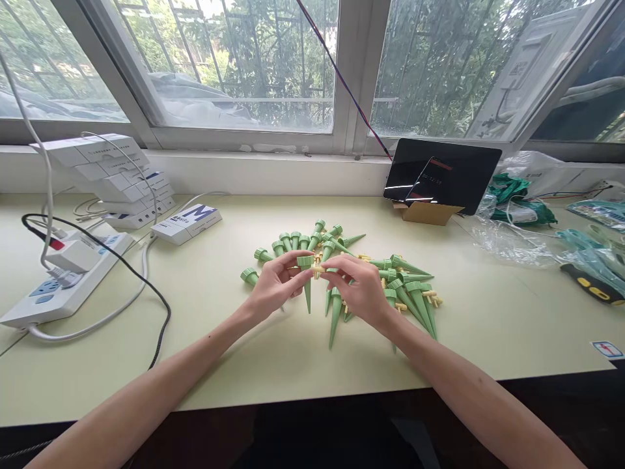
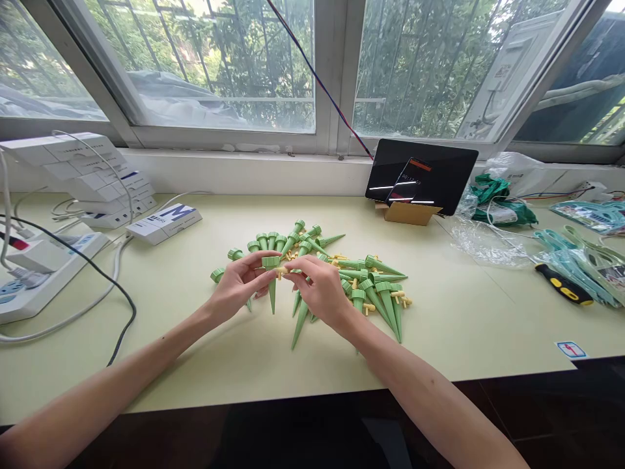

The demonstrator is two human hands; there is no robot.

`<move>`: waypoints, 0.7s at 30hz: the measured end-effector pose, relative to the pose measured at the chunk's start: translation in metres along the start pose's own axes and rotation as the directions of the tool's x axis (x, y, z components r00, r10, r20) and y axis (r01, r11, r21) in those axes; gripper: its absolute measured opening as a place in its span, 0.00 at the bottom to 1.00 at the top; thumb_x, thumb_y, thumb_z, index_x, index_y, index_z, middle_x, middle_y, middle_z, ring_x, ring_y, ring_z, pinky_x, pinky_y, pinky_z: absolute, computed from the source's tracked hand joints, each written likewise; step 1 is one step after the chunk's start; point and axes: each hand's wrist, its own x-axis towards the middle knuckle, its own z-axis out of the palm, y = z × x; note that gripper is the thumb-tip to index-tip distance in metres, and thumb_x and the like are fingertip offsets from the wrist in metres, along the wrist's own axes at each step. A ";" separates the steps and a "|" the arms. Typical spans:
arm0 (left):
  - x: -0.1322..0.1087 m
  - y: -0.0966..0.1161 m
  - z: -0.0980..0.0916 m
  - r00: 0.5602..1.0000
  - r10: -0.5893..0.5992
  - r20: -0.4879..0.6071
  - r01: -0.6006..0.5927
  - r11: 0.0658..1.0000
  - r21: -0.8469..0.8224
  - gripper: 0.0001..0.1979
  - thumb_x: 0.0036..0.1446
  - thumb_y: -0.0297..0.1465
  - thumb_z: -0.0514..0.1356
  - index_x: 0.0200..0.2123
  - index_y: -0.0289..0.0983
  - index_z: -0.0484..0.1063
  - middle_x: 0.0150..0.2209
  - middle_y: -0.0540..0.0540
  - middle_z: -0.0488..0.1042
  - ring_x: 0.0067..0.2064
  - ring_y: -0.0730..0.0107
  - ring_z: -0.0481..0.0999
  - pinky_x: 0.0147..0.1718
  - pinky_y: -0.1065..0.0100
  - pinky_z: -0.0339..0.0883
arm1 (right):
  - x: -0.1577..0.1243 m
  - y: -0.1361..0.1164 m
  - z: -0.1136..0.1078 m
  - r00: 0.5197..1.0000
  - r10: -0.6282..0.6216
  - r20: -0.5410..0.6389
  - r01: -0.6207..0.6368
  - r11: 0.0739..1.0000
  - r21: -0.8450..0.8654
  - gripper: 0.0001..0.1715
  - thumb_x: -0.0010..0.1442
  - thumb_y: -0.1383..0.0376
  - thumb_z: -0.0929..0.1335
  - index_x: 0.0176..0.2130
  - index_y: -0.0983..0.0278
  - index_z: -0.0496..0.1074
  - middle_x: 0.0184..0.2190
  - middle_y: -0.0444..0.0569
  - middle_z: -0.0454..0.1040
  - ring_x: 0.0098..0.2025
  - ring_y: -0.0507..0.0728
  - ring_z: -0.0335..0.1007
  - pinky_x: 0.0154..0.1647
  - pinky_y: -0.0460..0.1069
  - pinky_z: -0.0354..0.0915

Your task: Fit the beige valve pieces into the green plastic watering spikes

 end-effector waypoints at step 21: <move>-0.002 -0.005 0.003 0.965 0.255 -0.059 -0.235 0.945 0.229 0.18 0.59 0.34 0.64 0.52 0.37 0.72 0.30 0.49 0.76 0.32 0.70 0.78 0.29 0.72 0.76 | 0.000 0.003 0.000 0.999 0.041 0.015 -0.039 0.994 -0.099 0.05 0.63 0.63 0.70 0.37 0.63 0.75 0.33 0.47 0.78 0.24 0.51 0.69 0.29 0.47 0.67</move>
